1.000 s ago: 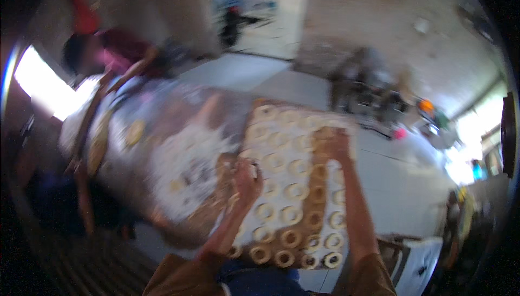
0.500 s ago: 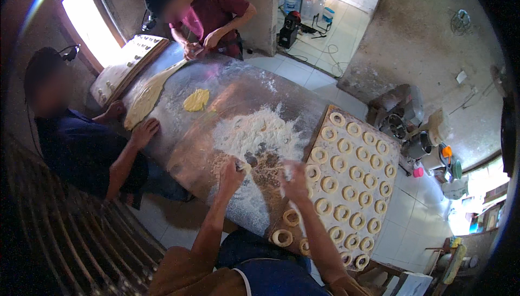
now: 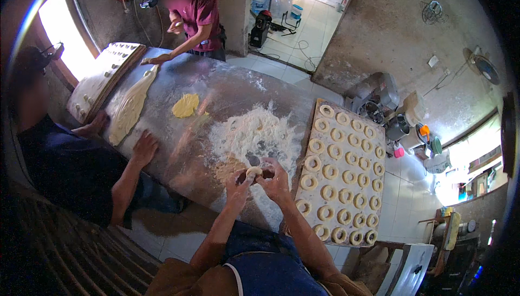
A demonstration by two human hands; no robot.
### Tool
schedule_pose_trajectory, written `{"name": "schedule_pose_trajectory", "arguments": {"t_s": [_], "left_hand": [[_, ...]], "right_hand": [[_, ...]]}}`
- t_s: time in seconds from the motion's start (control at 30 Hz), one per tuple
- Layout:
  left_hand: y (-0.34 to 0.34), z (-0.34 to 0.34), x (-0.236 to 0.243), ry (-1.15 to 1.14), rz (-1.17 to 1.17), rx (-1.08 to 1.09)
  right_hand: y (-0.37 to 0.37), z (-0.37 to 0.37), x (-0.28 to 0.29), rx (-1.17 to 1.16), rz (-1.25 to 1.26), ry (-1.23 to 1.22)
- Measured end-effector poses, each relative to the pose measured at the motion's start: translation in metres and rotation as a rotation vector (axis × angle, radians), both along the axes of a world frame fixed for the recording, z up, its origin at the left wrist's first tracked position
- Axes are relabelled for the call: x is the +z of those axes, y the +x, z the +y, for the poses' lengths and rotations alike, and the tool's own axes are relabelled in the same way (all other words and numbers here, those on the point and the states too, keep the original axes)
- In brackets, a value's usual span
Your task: The person shapes circular dough pieces into ring shapes by hand and places them on a wooden board. Two coworkers roll and cut dough nearby. The person moves the completed board to a rack.
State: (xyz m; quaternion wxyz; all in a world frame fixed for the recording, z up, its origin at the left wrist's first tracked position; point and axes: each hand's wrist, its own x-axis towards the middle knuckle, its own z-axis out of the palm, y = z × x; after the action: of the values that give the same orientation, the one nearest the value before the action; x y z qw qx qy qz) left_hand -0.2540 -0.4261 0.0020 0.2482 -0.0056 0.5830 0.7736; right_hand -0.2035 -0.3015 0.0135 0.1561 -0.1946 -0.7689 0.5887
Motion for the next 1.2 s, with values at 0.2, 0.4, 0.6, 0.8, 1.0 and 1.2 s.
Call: {"name": "schedule_pose_trajectory", "arguments": {"t_s": [0.2,0.4,0.6,0.8,1.0,1.2], "left_hand": [[-0.01,-0.011,-0.026,0.478,-0.128,-0.098],[-0.007,-0.007,-0.033,0.49,0.117,-0.263],[-0.009,0.01,-0.042,0.523,0.077,-0.171],[0.006,0.059,-0.014,0.193,-0.062,0.021],[0.022,0.097,-0.012,0.057,0.059,-0.131],[0.038,0.16,-0.042,0.396,-0.344,-0.091]], "right_hand": [[0.001,-0.002,0.019,0.225,-0.016,-0.231],[-0.007,0.018,-0.01,0.048,-0.128,-0.504],[0.006,0.013,-0.023,-0.109,0.025,-0.582],[0.012,0.011,-0.005,-0.237,-0.022,0.213],[0.039,0.04,-0.005,-0.373,-0.16,-0.386],[0.061,0.095,-0.028,-0.405,0.15,-0.271]]}}
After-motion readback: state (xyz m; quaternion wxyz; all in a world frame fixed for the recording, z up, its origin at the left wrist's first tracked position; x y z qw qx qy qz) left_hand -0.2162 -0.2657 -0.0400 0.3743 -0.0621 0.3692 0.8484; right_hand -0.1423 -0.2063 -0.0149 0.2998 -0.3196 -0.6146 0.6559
